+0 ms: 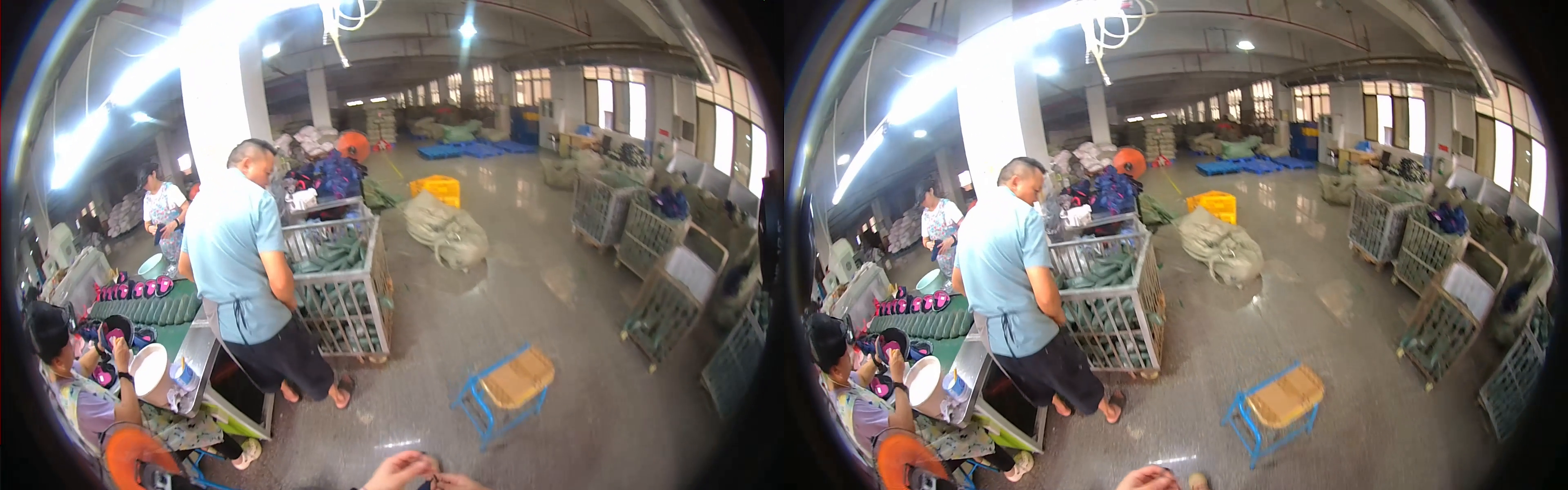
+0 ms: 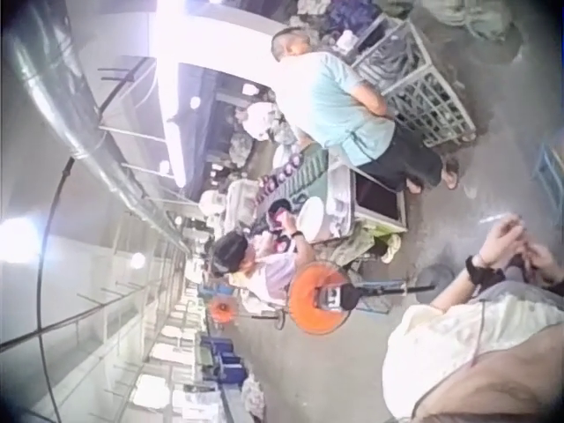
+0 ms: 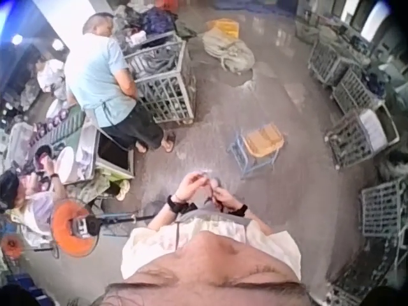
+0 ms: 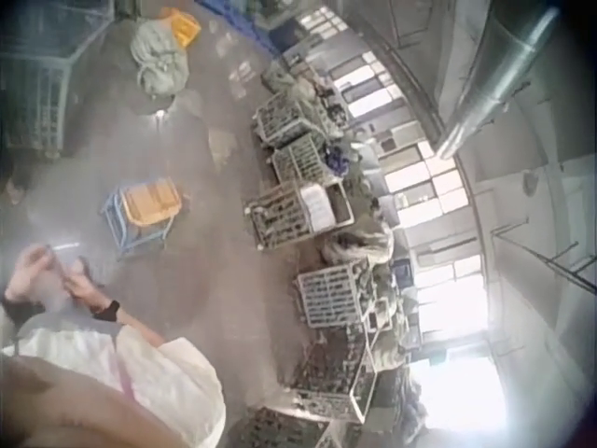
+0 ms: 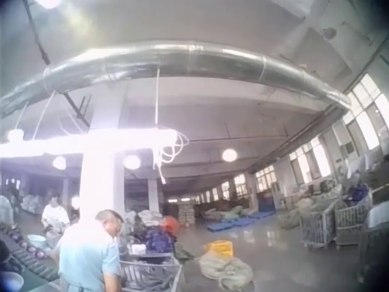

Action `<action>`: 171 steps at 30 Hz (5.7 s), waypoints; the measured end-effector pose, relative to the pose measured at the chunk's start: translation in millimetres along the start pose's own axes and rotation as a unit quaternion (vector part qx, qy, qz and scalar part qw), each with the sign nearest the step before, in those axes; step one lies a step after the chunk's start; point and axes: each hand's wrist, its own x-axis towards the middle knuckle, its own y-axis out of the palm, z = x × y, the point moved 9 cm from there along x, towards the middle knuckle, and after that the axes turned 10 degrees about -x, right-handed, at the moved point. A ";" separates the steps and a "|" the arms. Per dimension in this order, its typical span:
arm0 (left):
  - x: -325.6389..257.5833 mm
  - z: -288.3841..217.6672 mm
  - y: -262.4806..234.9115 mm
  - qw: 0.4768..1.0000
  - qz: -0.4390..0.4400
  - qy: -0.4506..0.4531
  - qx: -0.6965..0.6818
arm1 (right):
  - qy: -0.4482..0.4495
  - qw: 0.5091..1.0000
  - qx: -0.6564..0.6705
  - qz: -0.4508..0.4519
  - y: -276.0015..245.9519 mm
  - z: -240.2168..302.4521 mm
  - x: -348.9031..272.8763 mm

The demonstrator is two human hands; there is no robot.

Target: The recorder is documenting production numbers on a clipboard and then organizing pairs of blue and pink shoes on a table and into a large bag.

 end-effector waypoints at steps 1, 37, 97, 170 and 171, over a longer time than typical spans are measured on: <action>31.6 -17.6 -36.7 0.997 -0.044 0.044 0.034 | 0.034 0.999 -0.008 -0.005 -18.4 -9.2 25.3; 914.9 -249.5 -96.8 0.994 -0.003 0.040 0.102 | -0.139 0.906 -0.400 0.012 -577.2 458.1 760.0; 1869.7 -1029.6 -782.3 0.714 -0.192 -0.070 0.670 | 0.209 0.969 0.061 -0.117 -686.7 599.7 1993.9; 783.4 -1083.6 -1249.8 0.527 -0.771 -0.010 0.356 | -0.378 0.701 -0.437 0.418 369.4 562.3 1965.0; 779.2 -1068.4 -1255.3 0.522 -0.781 -0.001 0.344 | -0.261 0.724 -0.369 0.521 353.9 561.0 1947.6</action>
